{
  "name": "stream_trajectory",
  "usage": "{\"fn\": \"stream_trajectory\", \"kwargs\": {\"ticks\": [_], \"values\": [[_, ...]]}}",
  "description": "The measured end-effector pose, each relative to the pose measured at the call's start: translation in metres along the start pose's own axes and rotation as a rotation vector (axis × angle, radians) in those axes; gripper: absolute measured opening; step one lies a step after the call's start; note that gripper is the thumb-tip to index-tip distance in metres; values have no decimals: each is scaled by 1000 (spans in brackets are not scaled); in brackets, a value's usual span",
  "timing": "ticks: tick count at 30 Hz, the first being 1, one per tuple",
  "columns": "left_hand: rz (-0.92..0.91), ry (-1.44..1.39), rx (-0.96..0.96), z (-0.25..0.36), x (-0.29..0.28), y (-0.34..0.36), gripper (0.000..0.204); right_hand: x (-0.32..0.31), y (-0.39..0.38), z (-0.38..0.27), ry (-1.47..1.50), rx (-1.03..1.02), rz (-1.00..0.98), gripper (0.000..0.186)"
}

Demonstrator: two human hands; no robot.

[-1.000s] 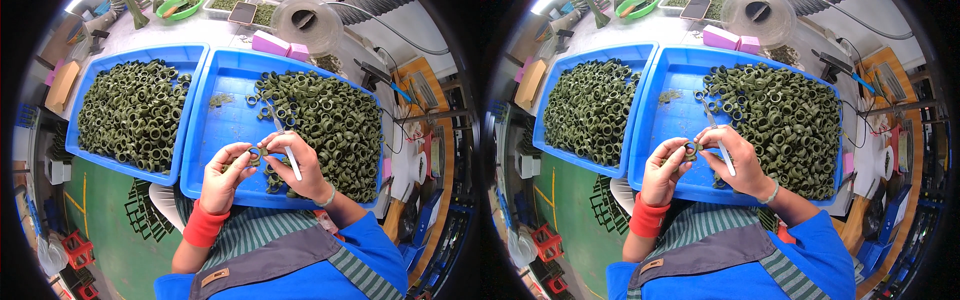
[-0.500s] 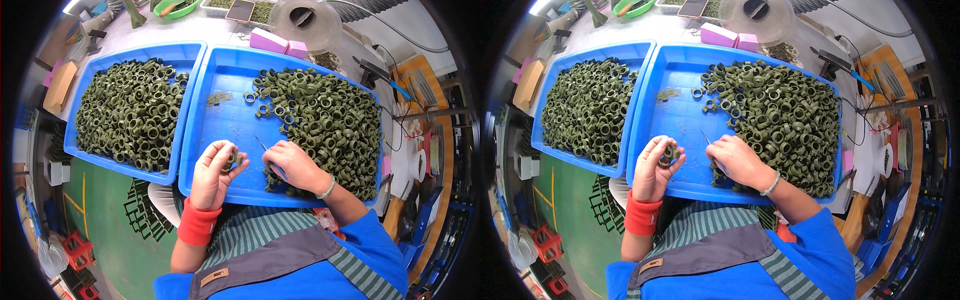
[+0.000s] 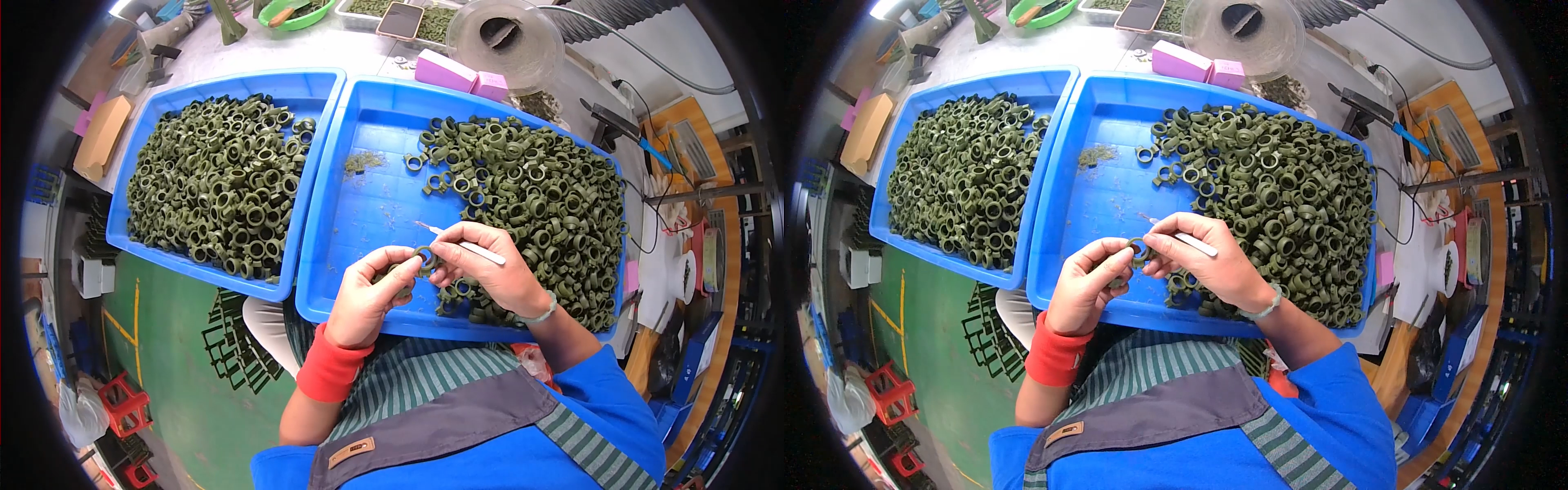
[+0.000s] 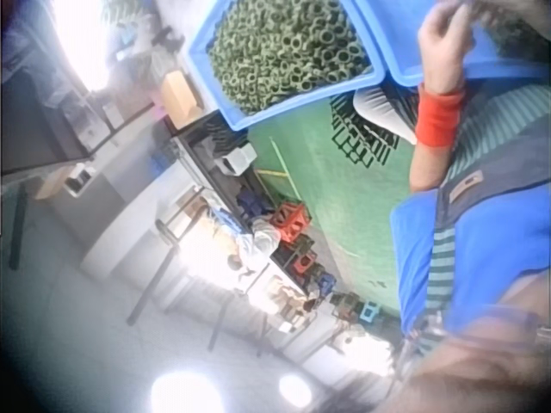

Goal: The person cleans green rubber rings using a small tool, scraping the inside and edges of the rings before placing them into a tray.

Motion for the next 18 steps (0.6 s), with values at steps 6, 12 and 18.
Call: {"fn": "stream_trajectory", "kwargs": {"ticks": [6, 12, 18], "values": [[-14, -79, -12, 0, 1, 2, 23, 3, -2, -1, -40, -96, 16, 14], [54, 235, 147, 8, 7, -2, 25, 5, -5, -6, -248, -239, 24, 10], [49, 173, 87, 5, 5, -2, 26, 3, -6, -7, -260, -293, 19, 9]]}}
Point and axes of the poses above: each hand's wrist, its own y-axis towards the middle knuckle, its own x-axis out of the palm, z = x × y, the point moved 3 cm from there along y, towards the middle knuckle, and after that the axes turned 13 degrees about y, right-handed, at the moved point
